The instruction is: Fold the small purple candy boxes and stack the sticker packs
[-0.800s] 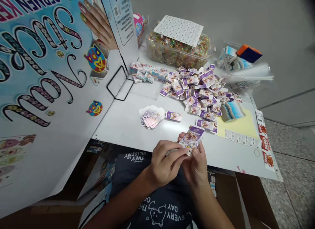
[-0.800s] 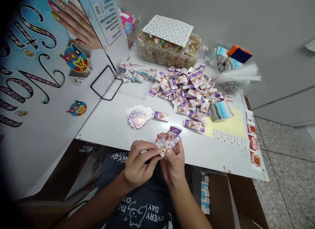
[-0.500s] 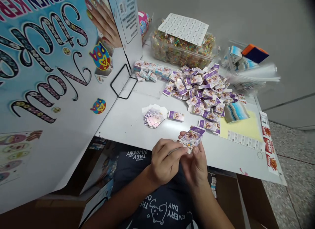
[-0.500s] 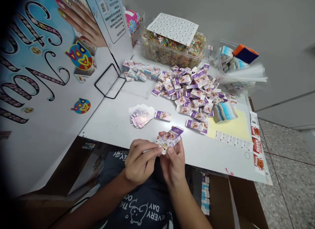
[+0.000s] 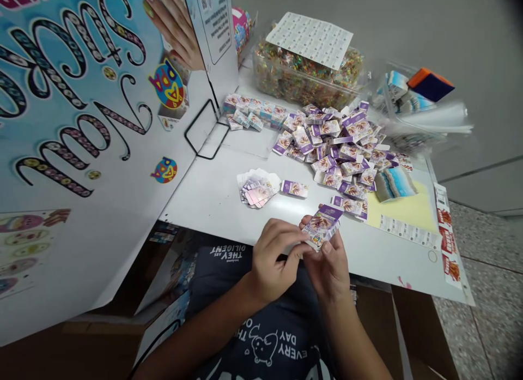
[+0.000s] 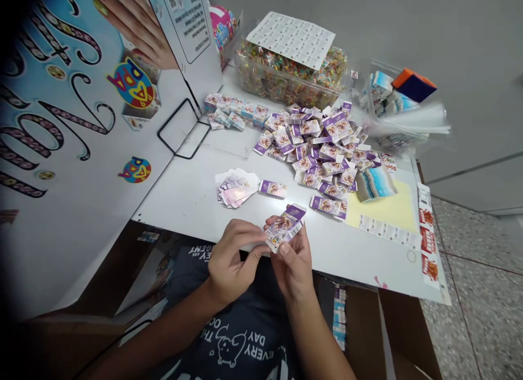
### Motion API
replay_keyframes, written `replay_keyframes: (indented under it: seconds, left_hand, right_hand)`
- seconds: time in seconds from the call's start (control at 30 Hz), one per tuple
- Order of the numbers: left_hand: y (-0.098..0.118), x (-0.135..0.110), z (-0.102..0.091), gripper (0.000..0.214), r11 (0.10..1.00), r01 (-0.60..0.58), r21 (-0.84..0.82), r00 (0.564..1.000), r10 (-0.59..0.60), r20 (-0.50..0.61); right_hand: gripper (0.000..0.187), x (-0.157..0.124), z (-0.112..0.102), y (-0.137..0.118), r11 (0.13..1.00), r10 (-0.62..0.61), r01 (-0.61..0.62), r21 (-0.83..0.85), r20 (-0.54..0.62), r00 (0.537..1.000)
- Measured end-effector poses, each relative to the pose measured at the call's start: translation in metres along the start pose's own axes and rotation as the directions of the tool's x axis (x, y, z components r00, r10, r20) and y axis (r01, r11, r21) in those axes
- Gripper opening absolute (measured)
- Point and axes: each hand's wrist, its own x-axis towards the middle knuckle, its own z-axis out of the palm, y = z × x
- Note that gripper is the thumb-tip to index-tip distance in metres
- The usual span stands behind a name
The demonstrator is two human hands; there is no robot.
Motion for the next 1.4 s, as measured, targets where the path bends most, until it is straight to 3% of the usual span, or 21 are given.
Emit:
replay_keyframes:
  seconds: [0.07,0.17,0.43,0.6,0.73,0.8,0.87,0.93,1.0,1.1,1.17,1.23,1.3,1.4]
  left_hand:
    - [-0.002,0.005,-0.003,0.034,0.995,0.082,-0.062,0.994,-0.077,0.076]
    - [-0.006,0.010,-0.007,0.032,0.989,0.118,-0.093,0.978,-0.099,0.184]
    - [-0.014,0.008,-0.013,0.023,0.983,0.145,-0.114,0.973,-0.121,0.194]
    - [-0.029,0.004,-0.014,0.038,0.981,0.140,-0.136,0.952,-0.095,0.292]
    - [-0.040,-0.008,-0.010,0.033,0.991,0.043,-0.125,0.982,-0.019,0.190]
    - [-0.040,-0.015,-0.009,0.026,0.979,0.151,-0.140,0.980,-0.129,0.152]
    - [-0.038,-0.020,-0.009,0.021,0.893,0.379,-0.244,0.919,-0.333,0.210]
    - [-0.035,-0.022,-0.009,0.028,0.704,0.589,-0.397,0.807,-0.479,0.346]
    - [-0.034,-0.021,-0.008,0.040,0.504,0.699,-0.507,0.714,-0.515,0.474]
    - [-0.033,-0.015,-0.005,0.047,0.307,0.807,-0.504,0.582,-0.558,0.592]
    - [-0.033,-0.011,-0.003,0.041,0.212,0.855,-0.473,0.497,-0.594,0.633]
    - [-0.031,-0.012,-0.003,0.034,0.127,0.868,-0.480,0.449,-0.612,0.650]
    - [-0.027,-0.016,-0.004,0.030,0.044,0.867,-0.496,0.403,-0.648,0.647]
    - [-0.020,-0.031,-0.012,0.028,-0.062,0.881,-0.469,0.275,-0.739,0.615]
  right_hand:
    - [0.049,0.002,0.000,-0.002,1.000,-0.007,0.007,-0.021,0.000,1.000]
    - [0.054,0.004,0.001,-0.003,0.998,-0.015,0.015,-0.053,0.007,1.000]
    - [0.057,0.002,-0.002,0.007,0.992,-0.022,0.028,-0.123,0.047,0.999]
    - [0.068,0.003,-0.012,0.007,0.959,-0.070,0.095,-0.267,0.102,0.992]
    - [0.066,0.002,-0.011,0.006,0.907,-0.143,0.189,-0.377,0.148,0.979]
    - [0.069,0.002,-0.011,0.006,0.834,-0.221,0.271,-0.481,0.158,0.962]
    - [0.074,0.002,-0.014,0.006,0.682,-0.315,0.350,-0.642,0.175,0.933]
    - [0.075,0.003,-0.019,0.005,0.465,-0.391,0.419,-0.780,0.244,0.888]
    - [0.075,0.004,-0.024,0.006,0.261,-0.417,0.487,-0.834,0.357,0.836]
    - [0.077,0.005,-0.030,0.011,0.077,-0.440,0.561,-0.824,0.477,0.760]
    - [0.081,0.003,-0.033,0.018,0.006,-0.449,0.589,-0.808,0.523,0.724]
    - [0.086,-0.002,-0.036,0.025,-0.023,-0.440,0.607,-0.794,0.553,0.707]
    - [0.089,-0.010,-0.039,0.031,0.000,-0.415,0.614,-0.789,0.559,0.718]
    - [0.080,-0.024,-0.044,0.039,0.098,-0.318,0.623,-0.776,0.569,0.758]
